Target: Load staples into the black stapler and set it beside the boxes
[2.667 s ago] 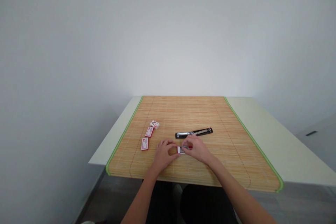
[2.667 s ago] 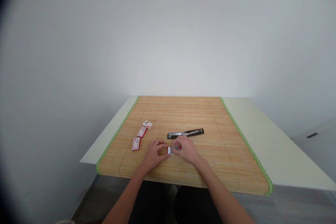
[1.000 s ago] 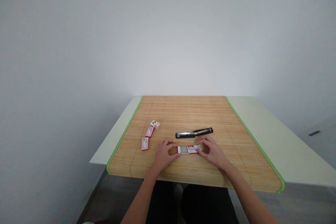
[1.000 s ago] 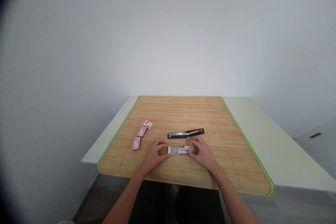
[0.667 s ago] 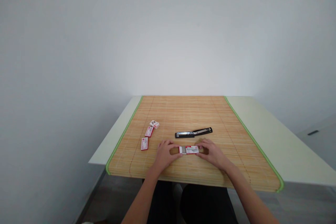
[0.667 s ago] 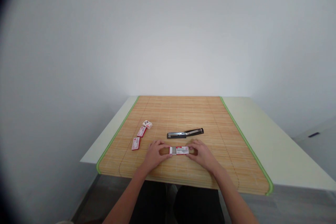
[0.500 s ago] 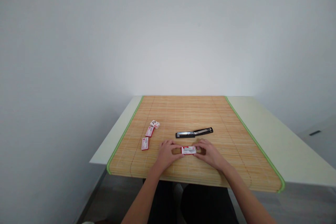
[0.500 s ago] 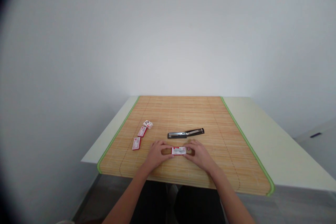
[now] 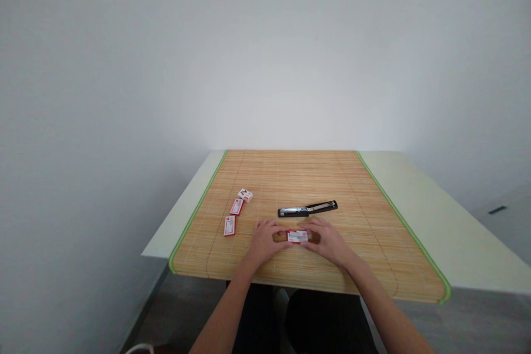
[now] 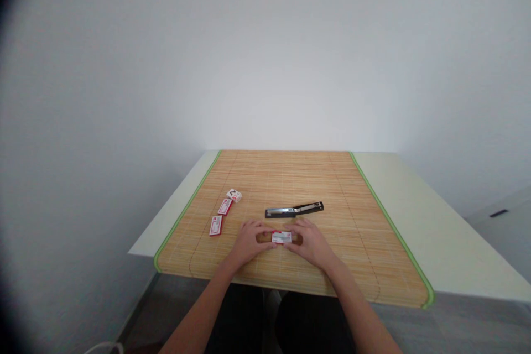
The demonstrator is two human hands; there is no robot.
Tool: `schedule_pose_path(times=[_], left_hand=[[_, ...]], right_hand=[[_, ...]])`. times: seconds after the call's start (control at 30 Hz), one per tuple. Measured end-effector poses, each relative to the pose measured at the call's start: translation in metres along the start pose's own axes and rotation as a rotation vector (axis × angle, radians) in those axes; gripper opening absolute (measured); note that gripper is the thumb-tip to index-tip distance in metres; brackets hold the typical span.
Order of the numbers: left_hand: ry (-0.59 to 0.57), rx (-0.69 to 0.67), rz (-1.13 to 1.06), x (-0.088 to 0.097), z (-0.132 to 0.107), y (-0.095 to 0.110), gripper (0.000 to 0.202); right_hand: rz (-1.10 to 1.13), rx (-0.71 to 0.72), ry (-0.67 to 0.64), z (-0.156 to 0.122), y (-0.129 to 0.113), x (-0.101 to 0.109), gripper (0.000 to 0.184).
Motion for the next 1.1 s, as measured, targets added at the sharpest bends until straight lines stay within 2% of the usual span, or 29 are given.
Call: schedule_pose_path(times=[0.2,0.3,0.5,0.63,0.7,0.9,1.0,1.1], left_hand=[[-0.008,0.015,0.0,0.001,-0.001,0.002,0.043],[0.0,0.001,-0.002,0.001,-0.001,0.003,0.041],[0.016,-0.002,0.002,0.0,-0.001,0.0,0.041],[0.025,-0.009,-0.043,-0.001,-0.003,-0.002,0.046],[0.054,0.005,-0.08,0.0,-0.002,-0.004,0.047],[0.223,0.082,-0.133,-0.003,0.01,-0.017,0.029],[0.269,0.057,-0.068,-0.007,0.022,-0.02,0.045],[0.249,0.072,0.017,-0.011,0.034,-0.022,0.053]], right_hand=[[0.029,-0.01,0.104,0.005,-0.009,-0.008,0.024],[0.043,0.001,0.123,0.007,-0.007,-0.012,0.023],[0.04,0.007,0.104,0.014,-0.007,-0.021,0.012],[0.043,0.053,0.089,0.016,-0.013,-0.022,0.011],[0.066,0.067,0.103,0.018,-0.014,-0.02,0.012],[0.104,0.106,0.223,0.039,-0.004,-0.005,0.014],[0.095,0.173,0.285,0.054,0.0,0.003,0.013],[0.069,0.232,0.308,0.065,0.0,0.007,0.013]])
Point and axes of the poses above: each hand's wrist, its own z-axis towards the middle knuckle, its own x-axis out of the back of the hand, y = z × x, the point moved 4 cm from there along z, towards the middle knuckle, and after that the axes turned 9 degrees about y, right-handed, at the moved point
